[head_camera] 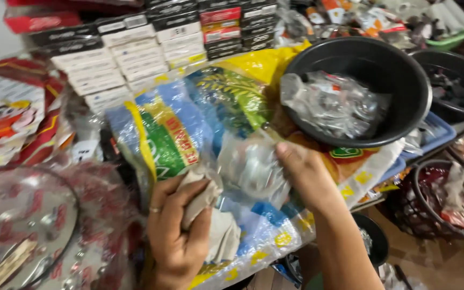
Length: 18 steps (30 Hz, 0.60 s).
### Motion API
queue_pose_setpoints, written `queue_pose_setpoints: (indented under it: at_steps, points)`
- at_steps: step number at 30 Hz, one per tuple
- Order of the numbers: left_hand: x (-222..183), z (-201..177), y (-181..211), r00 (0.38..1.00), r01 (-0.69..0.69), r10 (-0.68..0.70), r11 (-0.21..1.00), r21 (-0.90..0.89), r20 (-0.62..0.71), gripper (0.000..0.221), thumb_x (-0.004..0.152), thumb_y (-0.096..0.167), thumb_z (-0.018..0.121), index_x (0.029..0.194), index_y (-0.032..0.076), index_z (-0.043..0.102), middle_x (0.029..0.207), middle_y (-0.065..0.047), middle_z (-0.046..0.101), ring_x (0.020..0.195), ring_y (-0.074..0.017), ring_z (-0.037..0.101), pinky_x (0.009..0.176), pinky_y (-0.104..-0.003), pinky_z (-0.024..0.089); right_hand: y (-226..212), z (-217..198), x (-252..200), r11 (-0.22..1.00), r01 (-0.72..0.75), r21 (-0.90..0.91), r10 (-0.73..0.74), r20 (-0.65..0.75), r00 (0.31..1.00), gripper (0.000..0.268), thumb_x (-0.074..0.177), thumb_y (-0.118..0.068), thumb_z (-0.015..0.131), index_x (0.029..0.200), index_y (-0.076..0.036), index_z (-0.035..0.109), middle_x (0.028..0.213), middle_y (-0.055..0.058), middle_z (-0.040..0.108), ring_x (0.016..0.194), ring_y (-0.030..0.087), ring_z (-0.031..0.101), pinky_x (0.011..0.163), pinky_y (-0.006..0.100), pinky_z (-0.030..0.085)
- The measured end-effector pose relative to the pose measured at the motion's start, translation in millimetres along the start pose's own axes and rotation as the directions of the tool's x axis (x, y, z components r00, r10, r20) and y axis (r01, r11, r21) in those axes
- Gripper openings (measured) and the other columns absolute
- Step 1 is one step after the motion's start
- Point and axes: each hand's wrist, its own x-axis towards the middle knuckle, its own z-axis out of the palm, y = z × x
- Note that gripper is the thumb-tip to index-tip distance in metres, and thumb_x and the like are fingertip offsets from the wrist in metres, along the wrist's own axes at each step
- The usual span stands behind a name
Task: Sorting and organizing various motorcycle parts into different containers
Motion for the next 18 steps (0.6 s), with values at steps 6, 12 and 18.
queue_pose_setpoints:
  at_steps: [6, 12, 18]
  points:
    - [-3, 5, -1, 1.0, -0.004, 0.005, 0.999, 0.038, -0.028, 0.037, 0.077, 0.001, 0.07, 0.115, 0.002, 0.068, 0.121, -0.019, 0.064, 0.094, -0.0272, 0.069, 0.084, -0.034, 0.057, 7, -34, 17, 0.577, 0.361, 0.733, -0.115, -0.365, 0.924, 0.063, 0.097, -0.038, 0.058, 0.134, 0.012, 0.053, 0.12, 0.025, 0.067, 0.088, 0.026, 0.072, 0.072, 0.03, 0.062]
    - [-15, -7, 11, 0.996, -0.02, 0.036, 0.982, 0.189, -0.084, 0.039, 0.075, 0.008, 0.071, 0.113, 0.001, 0.069, 0.121, -0.022, 0.065, 0.102, -0.035, 0.067, 0.093, -0.043, 0.055, 2, -16, 8, 0.542, 0.243, 0.805, -0.049, -0.258, 0.965, 0.068, 0.091, -0.037, 0.067, 0.133, 0.013, 0.049, 0.128, 0.025, 0.069, 0.106, 0.035, 0.075, 0.096, 0.042, 0.064]
    - [-58, -72, 55, 0.999, -0.031, 0.031, 0.999, -0.009, -0.012, 0.037, 0.085, 0.023, 0.065, 0.117, 0.005, 0.064, 0.129, -0.02, 0.054, 0.117, -0.0317, 0.06, 0.105, -0.043, 0.053, -12, 26, -25, 0.859, 0.355, 0.37, -0.361, -0.055, 0.931, 0.042, 0.091, 0.004, 0.067, 0.132, 0.003, 0.064, 0.11, 0.013, 0.073, 0.092, 0.018, 0.071, 0.086, 0.025, 0.056]
